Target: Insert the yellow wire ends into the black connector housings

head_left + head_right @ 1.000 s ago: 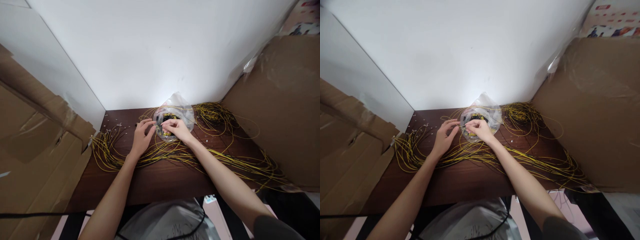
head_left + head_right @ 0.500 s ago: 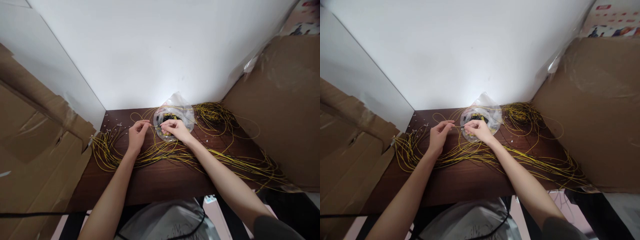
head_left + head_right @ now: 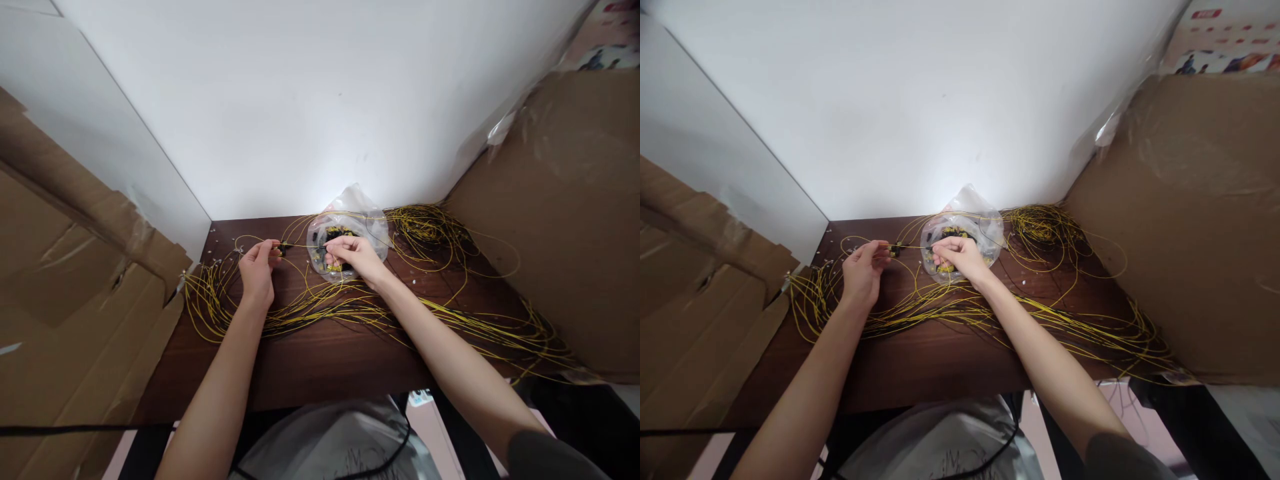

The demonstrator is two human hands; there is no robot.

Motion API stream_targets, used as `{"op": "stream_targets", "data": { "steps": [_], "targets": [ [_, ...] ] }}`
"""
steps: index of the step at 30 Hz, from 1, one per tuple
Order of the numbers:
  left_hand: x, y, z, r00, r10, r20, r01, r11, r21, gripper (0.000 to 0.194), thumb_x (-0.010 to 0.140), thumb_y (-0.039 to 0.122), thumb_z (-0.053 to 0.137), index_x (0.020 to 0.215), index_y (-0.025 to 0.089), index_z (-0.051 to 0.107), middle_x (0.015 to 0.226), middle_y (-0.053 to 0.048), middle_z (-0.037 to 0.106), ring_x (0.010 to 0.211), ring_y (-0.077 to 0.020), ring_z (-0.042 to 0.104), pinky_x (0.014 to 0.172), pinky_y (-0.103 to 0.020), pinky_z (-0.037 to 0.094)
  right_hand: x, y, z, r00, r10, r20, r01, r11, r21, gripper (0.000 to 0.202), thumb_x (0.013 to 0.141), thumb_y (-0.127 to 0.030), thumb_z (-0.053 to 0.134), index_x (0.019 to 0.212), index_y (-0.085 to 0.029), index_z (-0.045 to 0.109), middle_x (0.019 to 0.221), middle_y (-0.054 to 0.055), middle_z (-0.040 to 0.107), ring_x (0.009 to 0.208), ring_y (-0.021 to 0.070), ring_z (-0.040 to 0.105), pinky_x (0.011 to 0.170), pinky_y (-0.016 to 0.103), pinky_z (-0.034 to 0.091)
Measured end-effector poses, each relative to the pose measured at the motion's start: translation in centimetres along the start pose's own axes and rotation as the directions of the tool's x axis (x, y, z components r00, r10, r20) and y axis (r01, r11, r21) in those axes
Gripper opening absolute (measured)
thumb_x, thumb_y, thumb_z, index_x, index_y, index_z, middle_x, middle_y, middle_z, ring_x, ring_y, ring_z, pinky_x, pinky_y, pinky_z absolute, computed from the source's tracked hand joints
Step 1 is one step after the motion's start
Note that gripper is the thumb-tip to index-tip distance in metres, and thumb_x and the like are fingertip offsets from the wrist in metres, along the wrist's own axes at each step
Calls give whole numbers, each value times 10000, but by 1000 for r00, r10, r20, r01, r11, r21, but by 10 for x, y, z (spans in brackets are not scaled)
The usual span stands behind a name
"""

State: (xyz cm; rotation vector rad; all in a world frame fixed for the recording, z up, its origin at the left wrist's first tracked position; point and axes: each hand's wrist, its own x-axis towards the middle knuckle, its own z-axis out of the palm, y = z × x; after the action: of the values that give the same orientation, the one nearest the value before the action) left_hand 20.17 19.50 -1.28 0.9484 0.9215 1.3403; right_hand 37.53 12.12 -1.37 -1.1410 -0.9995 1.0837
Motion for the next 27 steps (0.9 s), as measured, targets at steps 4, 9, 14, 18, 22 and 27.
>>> {"op": "stream_targets", "data": {
  "steps": [4,9,14,18,22,27],
  "targets": [
    [2,2,-3,997,-53,-52,50,996,-68,201,577,289,660,686,126,614,741,-13,609,602,-79,527,535,-196,416,0,1,-1,1000,10,-15,-10,1000,1,228,672,-329,676,798,-140,650,652,16,639,608,102,586,577,234,452],
    [6,1,-7,990,-92,-108,79,990,-118,224,573,298,665,708,130,606,721,-3,597,572,-73,517,521,-192,406,1,2,-2,1000,13,-18,-13,1000,2,247,664,-334,683,803,-132,647,652,19,641,601,100,591,573,228,453],
    [3,0,-3,999,-50,-17,48,996,-76,294,593,369,696,745,132,613,711,-8,595,563,-70,515,505,-182,390,2,2,-1,1000,12,-24,-12,1000,4,238,662,-330,686,794,-135,648,641,16,640,592,98,586,572,230,451],
    [-3,-1,2,989,9,146,-19,998,66,328,645,419,679,789,126,651,710,-26,609,567,-67,503,513,-180,383,1,2,1,1000,10,-8,-11,1000,-9,240,663,-333,686,797,-136,653,632,13,640,577,93,574,562,227,442],
    [-9,-5,4,940,49,337,-137,961,241,302,686,399,661,811,126,685,708,-41,628,587,-79,498,541,-186,387,0,0,2,999,32,-8,-32,999,-10,243,649,-325,697,790,-132,655,617,10,639,567,90,569,560,226,440],
    [-14,-6,6,891,14,453,-166,940,299,271,699,382,651,786,130,697,681,-40,636,556,-90,477,550,-206,389,-1,-1,3,999,24,25,-24,999,-27,221,659,-314,690,787,-137,657,611,8,636,555,83,558,552,225,435]
  ]
}}
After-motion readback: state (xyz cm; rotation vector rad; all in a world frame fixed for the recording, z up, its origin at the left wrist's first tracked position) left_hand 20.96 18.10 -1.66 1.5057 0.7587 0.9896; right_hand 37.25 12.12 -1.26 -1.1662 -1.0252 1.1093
